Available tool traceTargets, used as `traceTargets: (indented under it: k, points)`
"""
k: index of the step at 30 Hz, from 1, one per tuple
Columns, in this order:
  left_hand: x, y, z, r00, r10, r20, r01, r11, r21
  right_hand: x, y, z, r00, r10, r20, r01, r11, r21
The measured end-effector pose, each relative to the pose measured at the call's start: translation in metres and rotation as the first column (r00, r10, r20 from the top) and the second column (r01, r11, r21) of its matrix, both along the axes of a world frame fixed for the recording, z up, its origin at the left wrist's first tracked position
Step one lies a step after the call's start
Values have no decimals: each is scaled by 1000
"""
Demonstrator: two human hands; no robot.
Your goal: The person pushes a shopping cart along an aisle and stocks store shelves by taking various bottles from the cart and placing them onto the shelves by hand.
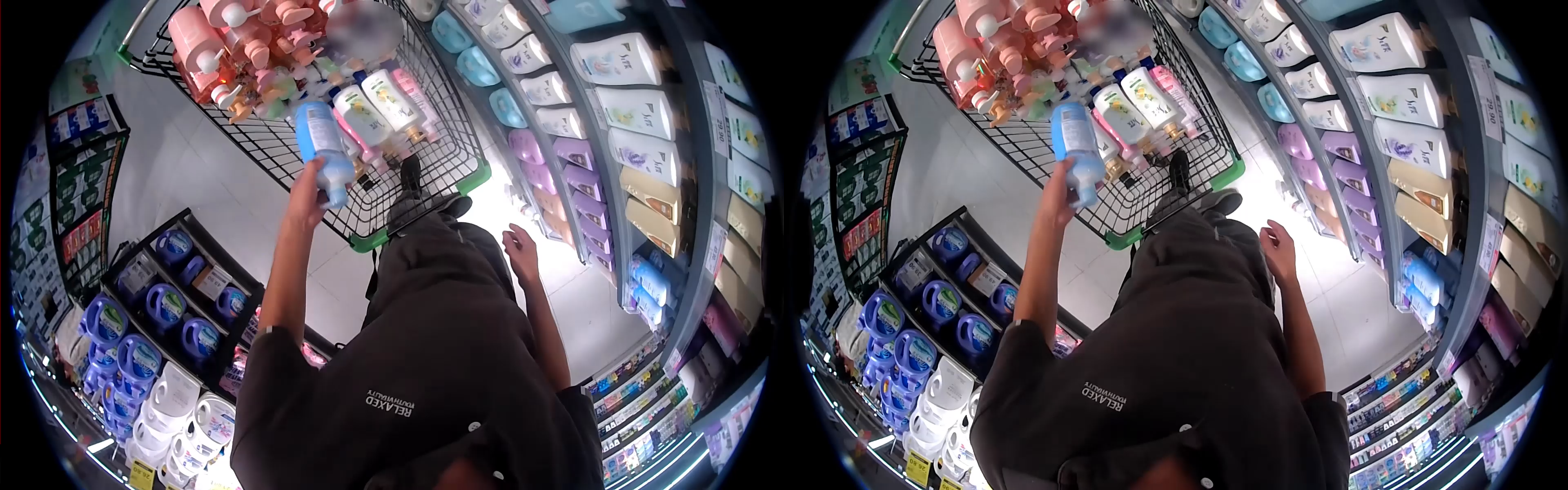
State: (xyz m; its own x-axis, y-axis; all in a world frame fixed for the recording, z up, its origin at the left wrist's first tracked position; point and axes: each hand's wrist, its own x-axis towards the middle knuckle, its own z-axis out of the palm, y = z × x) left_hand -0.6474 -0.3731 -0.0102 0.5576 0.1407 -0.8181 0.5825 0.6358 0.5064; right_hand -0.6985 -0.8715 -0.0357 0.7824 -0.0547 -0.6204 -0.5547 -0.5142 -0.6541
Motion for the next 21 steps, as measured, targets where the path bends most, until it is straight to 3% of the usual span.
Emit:
traceTargets:
  k: [1, 3, 5, 7, 8, 10, 11, 12, 13, 15, 18, 20, 21]
  points:
    - [-11, -3, 11, 989, -147, 1, 147, 989, 5, 14, 20, 13, 1000, -15, 10, 14, 999, 47]
    - [-29, -27, 41, 948, -249, 199, 231, 967, 109, 44, 58, 49, 989, -99, -109, 129, 938, 321]
    - [-22, -43, 83, 755, -505, 419, 405, 861, 307, 71, 76, 80, 969, -61, -239, 198, 769, 607]
    - [-10, -61, 121, 509, -684, 522, 420, 727, 543, 95, 89, 119, 939, 70, -337, 228, 607, 761]
    - [4, -70, 143, 299, -806, 510, 341, 590, 732, 98, 90, 136, 949, 119, -292, 187, 533, 825]
    - [42, -93, 194, -111, -946, 304, 16, 304, 953, 89, 82, 170, 876, 164, -454, 426, 179, 887]
    - [58, -109, 220, -264, -948, 176, -123, 215, 969, 85, 78, 187, 818, 224, -530, 540, 17, 841]
    - [69, -126, 244, -377, -926, -20, -250, 81, 965, 71, 72, 217, 848, 39, -528, 520, 126, 845]
    - [77, -149, 259, -431, -886, -171, -406, 21, 914, 55, 66, 243, 855, -147, -498, 519, 231, 823]
    - [82, -202, 266, -387, -870, -307, -660, 29, 751, 52, 20, 205, 991, 130, -34, 0, 247, 969]
    - [87, -260, 264, -262, -900, -348, -760, -29, 649, 21, -25, 179, 994, -57, -92, 98, 117, 988]
    - [73, -299, 244, -245, -968, 48, -286, 119, 951, 3, -57, 163, 973, -195, -121, 140, 86, 986]
    - [64, -318, 227, -150, -964, 220, -11, 224, 974, -5, -75, 156, 956, -260, -136, 159, 69, 985]
